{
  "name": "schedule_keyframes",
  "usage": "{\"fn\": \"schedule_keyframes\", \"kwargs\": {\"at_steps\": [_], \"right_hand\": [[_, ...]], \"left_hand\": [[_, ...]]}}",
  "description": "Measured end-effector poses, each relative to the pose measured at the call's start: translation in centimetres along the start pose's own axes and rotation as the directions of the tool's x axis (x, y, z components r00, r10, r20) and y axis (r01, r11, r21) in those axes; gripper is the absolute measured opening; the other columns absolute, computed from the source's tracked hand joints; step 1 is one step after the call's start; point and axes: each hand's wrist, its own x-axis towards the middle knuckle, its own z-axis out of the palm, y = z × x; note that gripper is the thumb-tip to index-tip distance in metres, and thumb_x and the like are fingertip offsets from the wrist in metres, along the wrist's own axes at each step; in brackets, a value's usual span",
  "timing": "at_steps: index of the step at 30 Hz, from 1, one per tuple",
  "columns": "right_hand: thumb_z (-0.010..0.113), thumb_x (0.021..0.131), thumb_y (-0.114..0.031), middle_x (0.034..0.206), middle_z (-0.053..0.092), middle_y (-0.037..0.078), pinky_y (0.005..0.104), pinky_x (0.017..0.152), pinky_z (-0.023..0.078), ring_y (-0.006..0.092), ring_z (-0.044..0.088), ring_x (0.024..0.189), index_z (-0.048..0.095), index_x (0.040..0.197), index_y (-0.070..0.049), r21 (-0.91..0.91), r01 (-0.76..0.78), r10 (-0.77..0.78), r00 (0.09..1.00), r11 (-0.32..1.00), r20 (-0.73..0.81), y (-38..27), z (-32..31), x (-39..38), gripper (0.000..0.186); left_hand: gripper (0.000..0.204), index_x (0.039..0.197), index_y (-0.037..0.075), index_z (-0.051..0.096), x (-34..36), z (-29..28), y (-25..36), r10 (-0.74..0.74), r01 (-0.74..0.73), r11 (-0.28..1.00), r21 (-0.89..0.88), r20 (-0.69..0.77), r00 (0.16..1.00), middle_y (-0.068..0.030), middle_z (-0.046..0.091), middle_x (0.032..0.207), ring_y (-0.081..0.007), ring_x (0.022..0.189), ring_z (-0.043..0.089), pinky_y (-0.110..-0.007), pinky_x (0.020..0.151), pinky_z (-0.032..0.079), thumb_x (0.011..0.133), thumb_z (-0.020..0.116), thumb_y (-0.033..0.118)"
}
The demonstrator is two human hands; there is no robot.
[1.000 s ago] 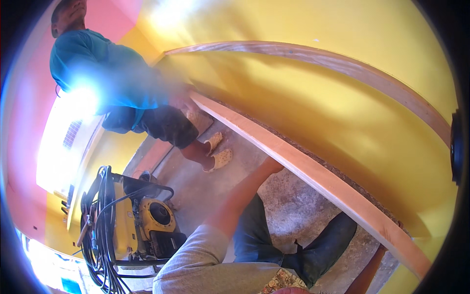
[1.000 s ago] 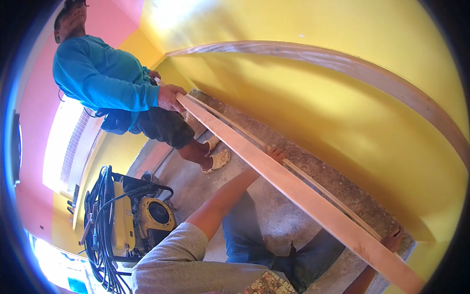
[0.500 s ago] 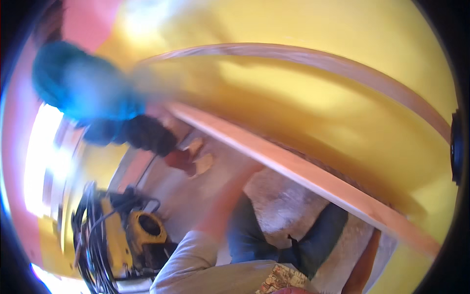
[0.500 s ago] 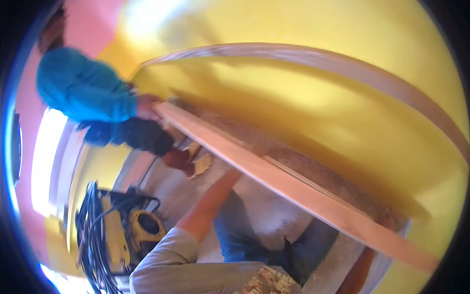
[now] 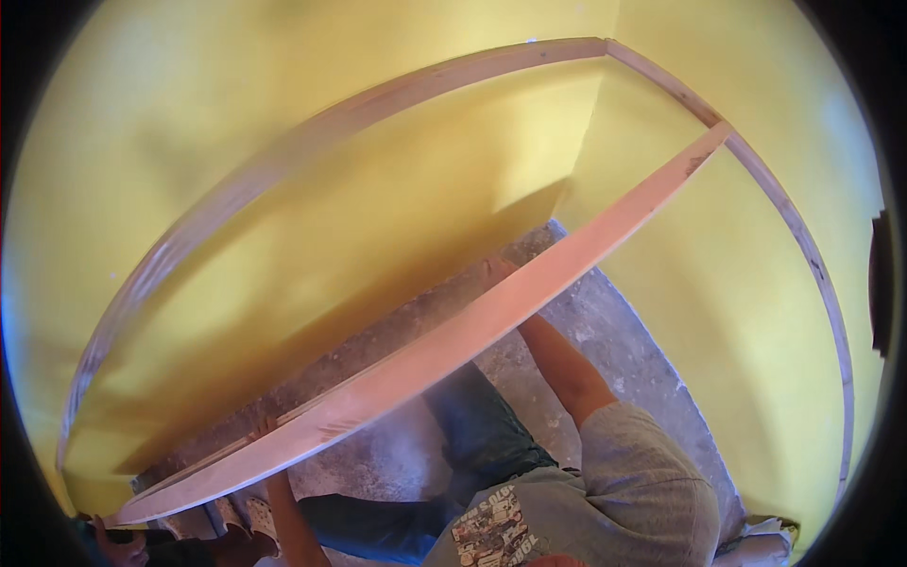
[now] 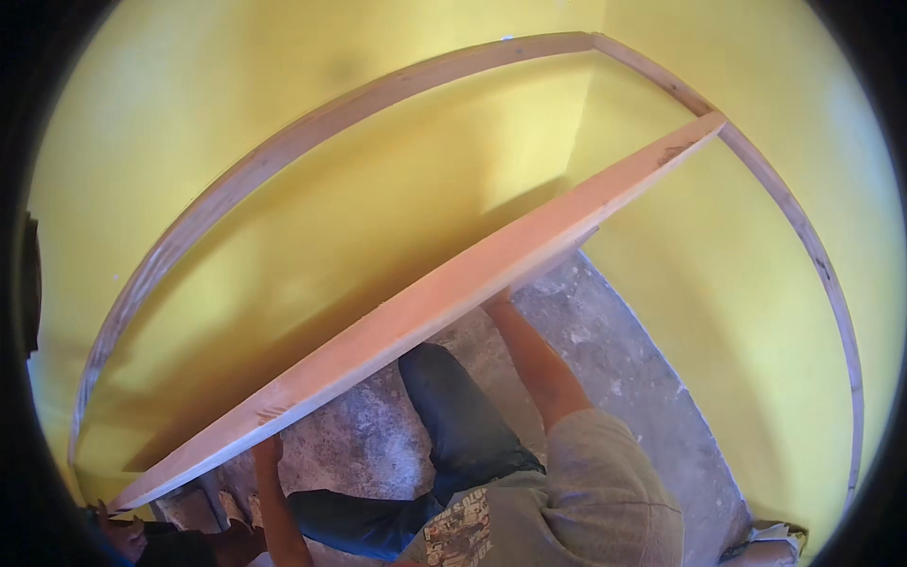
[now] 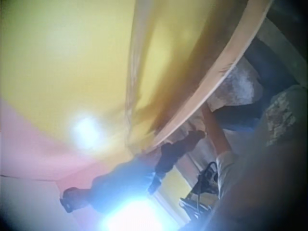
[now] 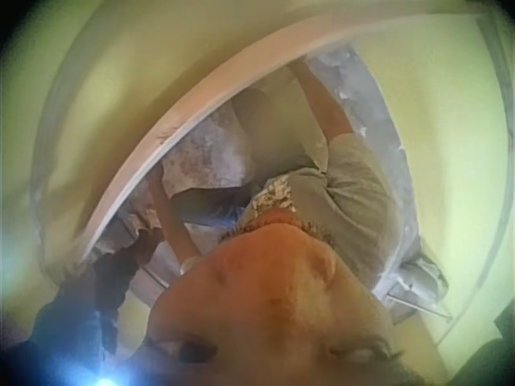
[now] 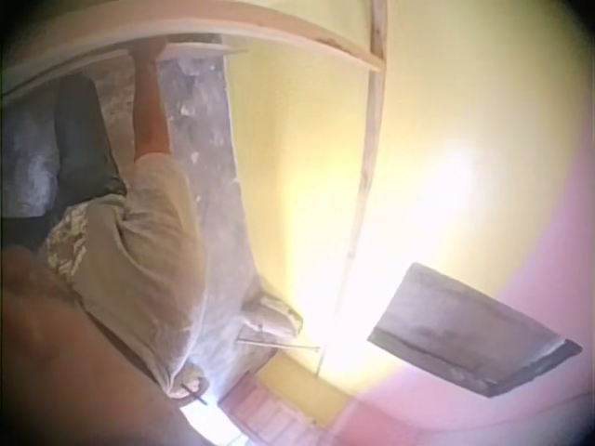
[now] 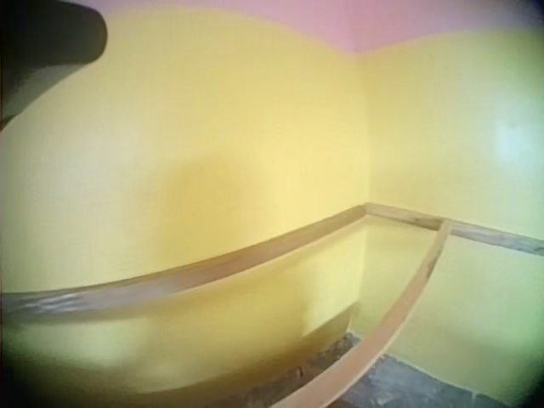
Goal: The person lifts and moves a large wooden board with an assistant, then places and positions wooden planks along the wall and floor frame by hand.
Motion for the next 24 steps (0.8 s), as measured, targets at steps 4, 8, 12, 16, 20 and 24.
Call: {"fn": "schedule_keyframes", "kwargs": {"at_steps": [4, 8, 12, 16, 20, 24], "right_hand": [[0.042, 0.071, -0.051, 0.122, 0.036, 0.007, 0.0383, 0.096, 0.02, 0.0246, 0.027, 0.115, 0.039, 0.116, -0.014, -0.248, -0.239, 0.33, 0.831, 0.939, 0.447, 3.6, 0.9, -1.1, 0.058], [0.042, 0.071, -0.051, 0.122, 0.035, 0.007, 0.0384, 0.096, 0.019, 0.0245, 0.026, 0.116, 0.039, 0.116, -0.014, -0.228, -0.207, 0.295, 0.829, 0.951, 0.476, 0.9, 1.3, -1.3, 0.058], [0.043, 0.071, -0.051, 0.123, 0.035, 0.007, 0.0385, 0.096, 0.018, 0.0243, 0.026, 0.116, 0.039, 0.116, -0.014, -0.226, -0.196, 0.285, 0.824, 0.954, 0.489, 0.0, 1.1, -1.0, 0.058], [0.043, 0.071, -0.051, 0.123, 0.034, 0.007, 0.0386, 0.096, 0.018, 0.0241, 0.025, 0.117, 0.039, 0.116, -0.015, -0.234, -0.213, 0.307, 0.797, 0.949, 0.52, 0.2, 0.8, -0.9, 0.058], [0.044, 0.072, -0.031, 0.098, 0.044, 0.012, 0.0396, 0.077, 0.029, 0.0278, 0.039, 0.09, 0.046, 0.1, -0.01, -0.23, 0.041, 0.024, 0.962, 0.972, 0.272, 3.0, -1.1, 0.0, 0.035], [0.048, 0.074, -0.015, 0.081, 0.056, 0.017, 0.0407, 0.062, 0.042, 0.0316, 0.054, 0.07, 0.054, 0.09, -0.007, -0.088, 0.031, -0.003, 0.954, 0.996, 0.3, -1.4, 0.0, 0.8, 0.019]], "left_hand": [[0.026, 0.098, 0.005, 0.05, 1.4, 5.3, 1.2, 0.079, -0.08, 0.997, 0.009, 0.041, 0.996, -0.0218, 0.051, 0.093, -0.0372, 0.084, 0.048, -0.046, 0.072, 0.037, 0.081, 0.035, 0.018], [0.025, 0.097, 0.005, 0.05, 0.8, 4.7, 0.9, 0.053, -0.054, 0.998, 0.018, 0.043, 0.998, -0.0217, 0.051, 0.093, -0.0372, 0.084, 0.048, -0.045, 0.073, 0.037, 0.081, 0.036, 0.018], [0.025, 0.097, 0.005, 0.05, 0.7, 4.1, 1.1, 0.04, -0.04, 0.999, 0.02, 0.015, 0.999, -0.0216, 0.051, 0.094, -0.0371, 0.085, 0.048, -0.045, 0.074, 0.037, 0.081, 0.036, 0.018], [0.025, 0.096, 0.005, 0.051, 0.7, 2.9, 1.9, 0.056, -0.056, 0.998, 0.004, -0.052, 0.997, -0.0214, 0.051, 0.094, -0.0371, 0.085, 0.048, -0.045, 0.075, 0.037, 0.081, 0.037, 0.018], [0.029, 0.101, 0.006, 0.046, -0.8, -1.3, -1.0, -0.055, 0.054, 0.998, 0.038, 0.006, 0.998, -0.0204, 0.047, 0.1, -0.0363, 0.091, 0.044, -0.048, 0.077, 0.033, 0.08, 0.037, 0.023], [0.036, 0.106, 0.007, 0.042, -6.2, -8.0, -4.2, -0.227, 0.22, 0.97, 0.103, 0.061, 0.972, -0.0193, 0.043, 0.105, -0.0356, 0.096, 0.04, -0.05, 0.079, 0.03, 0.079, 0.037, 0.029]]}}
